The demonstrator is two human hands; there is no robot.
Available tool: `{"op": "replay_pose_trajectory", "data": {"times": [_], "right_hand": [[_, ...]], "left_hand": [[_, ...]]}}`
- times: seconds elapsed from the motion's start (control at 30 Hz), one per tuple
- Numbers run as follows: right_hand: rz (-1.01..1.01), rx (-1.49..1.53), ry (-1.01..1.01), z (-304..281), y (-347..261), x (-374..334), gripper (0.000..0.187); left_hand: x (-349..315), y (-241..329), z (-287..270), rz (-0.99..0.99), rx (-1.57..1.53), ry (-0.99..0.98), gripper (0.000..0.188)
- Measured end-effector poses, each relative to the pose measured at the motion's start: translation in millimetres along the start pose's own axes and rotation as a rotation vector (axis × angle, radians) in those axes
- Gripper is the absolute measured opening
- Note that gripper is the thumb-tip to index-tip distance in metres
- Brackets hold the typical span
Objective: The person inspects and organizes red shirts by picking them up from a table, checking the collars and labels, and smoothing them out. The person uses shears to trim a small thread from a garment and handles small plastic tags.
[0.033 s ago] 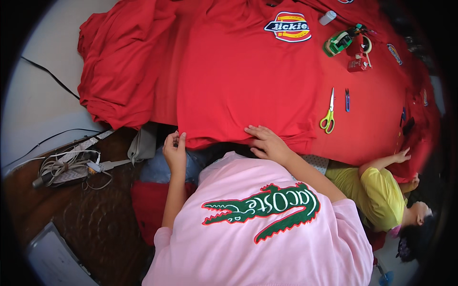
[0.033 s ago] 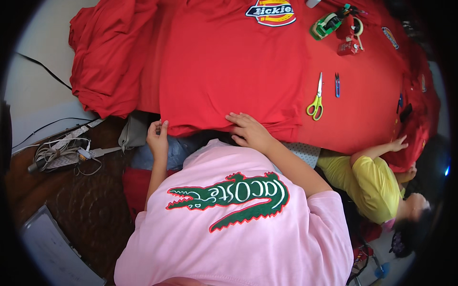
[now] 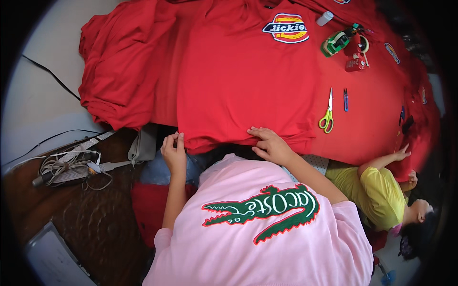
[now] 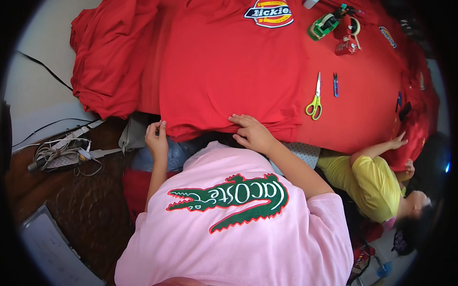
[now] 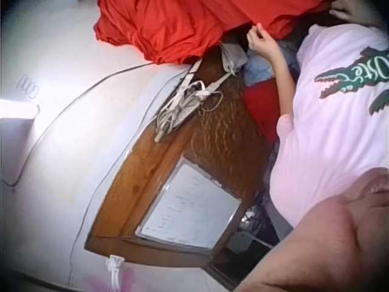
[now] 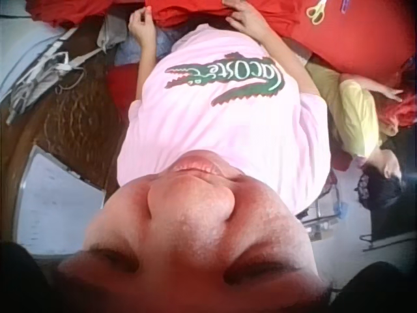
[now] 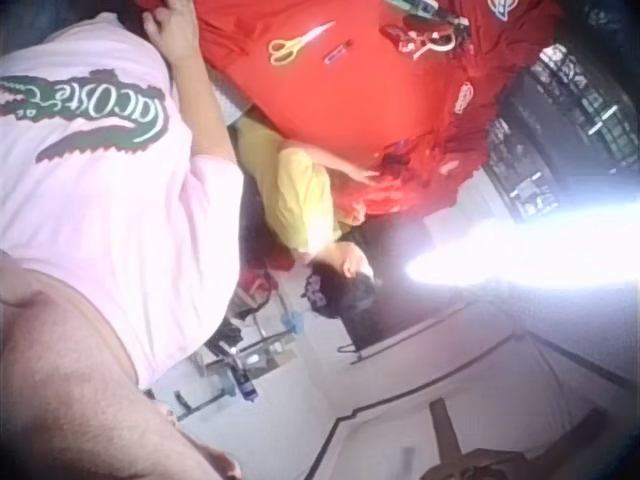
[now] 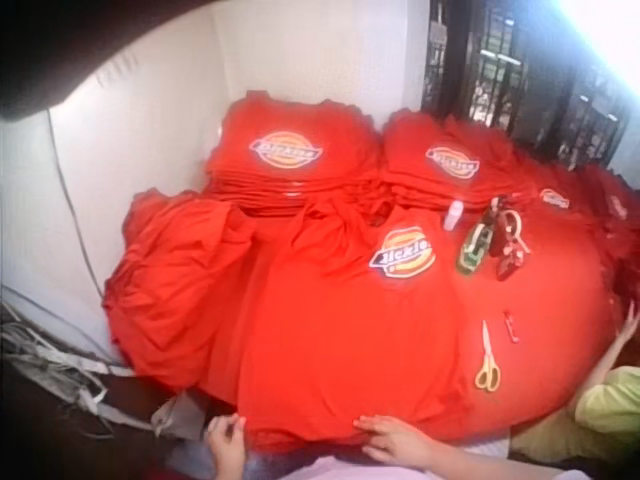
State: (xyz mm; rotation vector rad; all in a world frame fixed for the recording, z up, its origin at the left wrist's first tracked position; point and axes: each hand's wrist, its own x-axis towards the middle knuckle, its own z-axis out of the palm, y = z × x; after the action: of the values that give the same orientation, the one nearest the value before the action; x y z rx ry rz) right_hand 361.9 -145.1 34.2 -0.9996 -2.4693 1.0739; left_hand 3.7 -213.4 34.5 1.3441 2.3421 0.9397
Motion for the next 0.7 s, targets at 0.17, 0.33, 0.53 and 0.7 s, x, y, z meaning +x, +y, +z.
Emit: {"op": "replay_pose_trajectory", "data": {"times": [0.17, 0.33, 0.53, 0.7], "right_hand": [[0.36, 0.432, 0.205, -31.6, -46.5, 62.3, 0.038], [0.407, 0.81, 0.197, -11.5, -73.6, 114.6, 0.063], [0.626, 0.312, 0.274, 27.2, -86.9, 139.7, 0.086], [0.332, 0.461, 0.383, -22.7, -114.3, 149.7, 0.047]], "left_hand": [[19.4, 55.4, -8.0, 0.282, -0.058, 0.059, 0.018], [19.3, 40.1, 17.4, 0.043, -0.05, -0.054, 0.026], [-46.7, 98.0, 20.9, 0.209, -0.641, -0.461, 0.02], [9.8, 110.8, 46.3, -0.502, -1.355, -0.365, 0.041]]}}
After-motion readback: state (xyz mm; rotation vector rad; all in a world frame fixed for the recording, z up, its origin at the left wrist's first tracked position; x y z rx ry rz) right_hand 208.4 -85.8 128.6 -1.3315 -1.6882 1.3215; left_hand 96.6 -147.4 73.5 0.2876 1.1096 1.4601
